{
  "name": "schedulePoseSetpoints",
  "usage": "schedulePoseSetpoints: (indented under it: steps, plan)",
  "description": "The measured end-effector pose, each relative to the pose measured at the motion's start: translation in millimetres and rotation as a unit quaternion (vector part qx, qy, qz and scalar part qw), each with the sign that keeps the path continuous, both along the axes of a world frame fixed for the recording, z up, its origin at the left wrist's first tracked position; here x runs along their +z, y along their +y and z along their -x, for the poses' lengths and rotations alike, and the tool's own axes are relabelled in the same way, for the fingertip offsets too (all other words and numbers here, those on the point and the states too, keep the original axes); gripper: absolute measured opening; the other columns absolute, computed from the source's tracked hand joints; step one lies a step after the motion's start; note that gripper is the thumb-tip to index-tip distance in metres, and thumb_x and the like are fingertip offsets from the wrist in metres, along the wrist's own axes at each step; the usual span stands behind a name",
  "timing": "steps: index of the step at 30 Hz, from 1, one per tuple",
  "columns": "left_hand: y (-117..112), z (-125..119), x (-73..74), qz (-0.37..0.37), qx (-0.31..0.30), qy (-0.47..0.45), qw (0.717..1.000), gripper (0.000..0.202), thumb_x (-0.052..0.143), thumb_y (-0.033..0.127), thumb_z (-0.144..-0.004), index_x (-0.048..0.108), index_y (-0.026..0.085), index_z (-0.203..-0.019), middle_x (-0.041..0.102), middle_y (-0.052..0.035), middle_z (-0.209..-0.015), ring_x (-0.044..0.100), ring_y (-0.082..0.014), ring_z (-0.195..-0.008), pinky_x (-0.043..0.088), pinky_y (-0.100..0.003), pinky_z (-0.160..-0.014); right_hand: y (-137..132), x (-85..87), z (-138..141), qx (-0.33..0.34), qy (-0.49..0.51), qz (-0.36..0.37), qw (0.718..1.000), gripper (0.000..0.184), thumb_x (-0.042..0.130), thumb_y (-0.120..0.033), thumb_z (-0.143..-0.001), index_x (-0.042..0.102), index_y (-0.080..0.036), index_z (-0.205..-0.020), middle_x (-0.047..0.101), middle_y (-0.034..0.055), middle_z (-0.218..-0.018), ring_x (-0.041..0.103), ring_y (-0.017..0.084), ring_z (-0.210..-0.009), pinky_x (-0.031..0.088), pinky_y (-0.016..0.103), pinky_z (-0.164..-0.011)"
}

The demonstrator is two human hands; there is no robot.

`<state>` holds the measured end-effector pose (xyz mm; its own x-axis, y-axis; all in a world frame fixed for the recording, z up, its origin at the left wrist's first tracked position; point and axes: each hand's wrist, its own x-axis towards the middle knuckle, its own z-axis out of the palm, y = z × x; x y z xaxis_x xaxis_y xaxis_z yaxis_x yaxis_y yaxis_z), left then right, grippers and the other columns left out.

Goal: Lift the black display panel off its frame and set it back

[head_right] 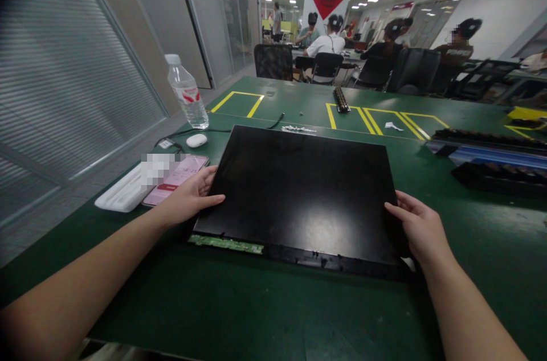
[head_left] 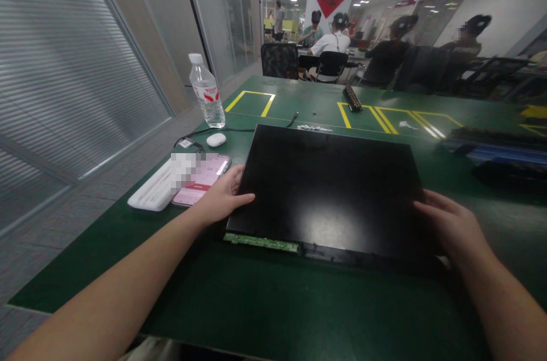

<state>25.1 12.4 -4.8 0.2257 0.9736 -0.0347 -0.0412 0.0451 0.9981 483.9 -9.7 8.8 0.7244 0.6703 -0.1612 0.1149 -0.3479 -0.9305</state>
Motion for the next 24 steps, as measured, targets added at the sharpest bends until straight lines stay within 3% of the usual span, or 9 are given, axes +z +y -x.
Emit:
schedulePoseSetpoints:
  steps: [4, 13, 18, 20, 24]
  plan:
    - [0.0, -0.2, 0.0, 0.011, 0.013, -0.004, 1.0, 0.074, 0.09, 0.014, -0.067, 0.055, 0.023, -0.132, 0.077, -0.0111, -0.134, 0.067, -0.0334, -0.135, 0.051, -0.049, -0.116, -0.1, -4.7, -2.2, 0.013, 0.019, 0.0, 1.0, 0.047, 0.087, -0.02, -0.051, 0.082, -0.027, -0.097, 0.079, 0.005, -0.099, 0.072, 0.022, -0.086, 0.054, 0.025, -0.055]
    - [-2.1, 0.0, 7.3, 0.018, 0.03, -0.023, 0.999, 0.08, 0.093, 0.016, -0.068, 0.053, 0.022, -0.137, 0.079, -0.0116, -0.131, 0.07, -0.036, -0.13, 0.057, -0.048, -0.108, -3.1, -7.0, -5.4, 0.032, 0.031, -0.009, 0.999, 0.058, 0.087, -0.021, -0.055, 0.082, -0.028, -0.112, 0.08, 0.0067, -0.101, 0.074, 0.025, -0.088, 0.058, 0.028, -0.056]
    - [-5.3, 0.1, 17.0, 0.016, 0.026, -0.054, 0.998, 0.081, 0.094, 0.018, -0.067, 0.056, 0.023, -0.139, 0.077, -0.0101, -0.135, 0.07, -0.0355, -0.129, 0.06, -0.044, -0.105, -3.2, -2.9, -3.6, 0.04, 0.03, -0.002, 0.999, 0.046, 0.087, -0.02, -0.057, 0.082, -0.026, -0.102, 0.081, 0.0058, -0.102, 0.075, 0.026, -0.099, 0.063, 0.031, -0.074]
    - [-7.3, -1.1, 21.3, 0.021, 0.035, -0.057, 0.998, 0.082, 0.095, 0.018, -0.067, 0.057, 0.023, -0.14, 0.077, -0.0095, -0.136, 0.07, -0.0351, -0.13, 0.059, -0.044, -0.108, -2.7, -1.1, -3.8, 0.044, 0.056, -0.015, 0.997, 0.041, 0.086, -0.016, -0.057, 0.081, -0.025, -0.096, 0.081, 0.0047, -0.105, 0.074, 0.024, -0.104, 0.062, 0.027, -0.08]
    - [-11.6, -4.9, 29.6, 0.029, 0.059, -0.073, 0.995, 0.086, 0.097, 0.019, -0.063, 0.059, 0.023, -0.139, 0.078, -0.0093, -0.136, 0.071, -0.0359, -0.129, 0.061, -0.043, -0.105, -2.4, 1.2, -6.5, 0.067, 0.118, -0.061, 0.989, 0.038, 0.081, -0.011, -0.055, 0.08, -0.022, -0.091, 0.08, 0.0049, -0.098, 0.074, 0.018, -0.099, 0.058, 0.016, -0.074]
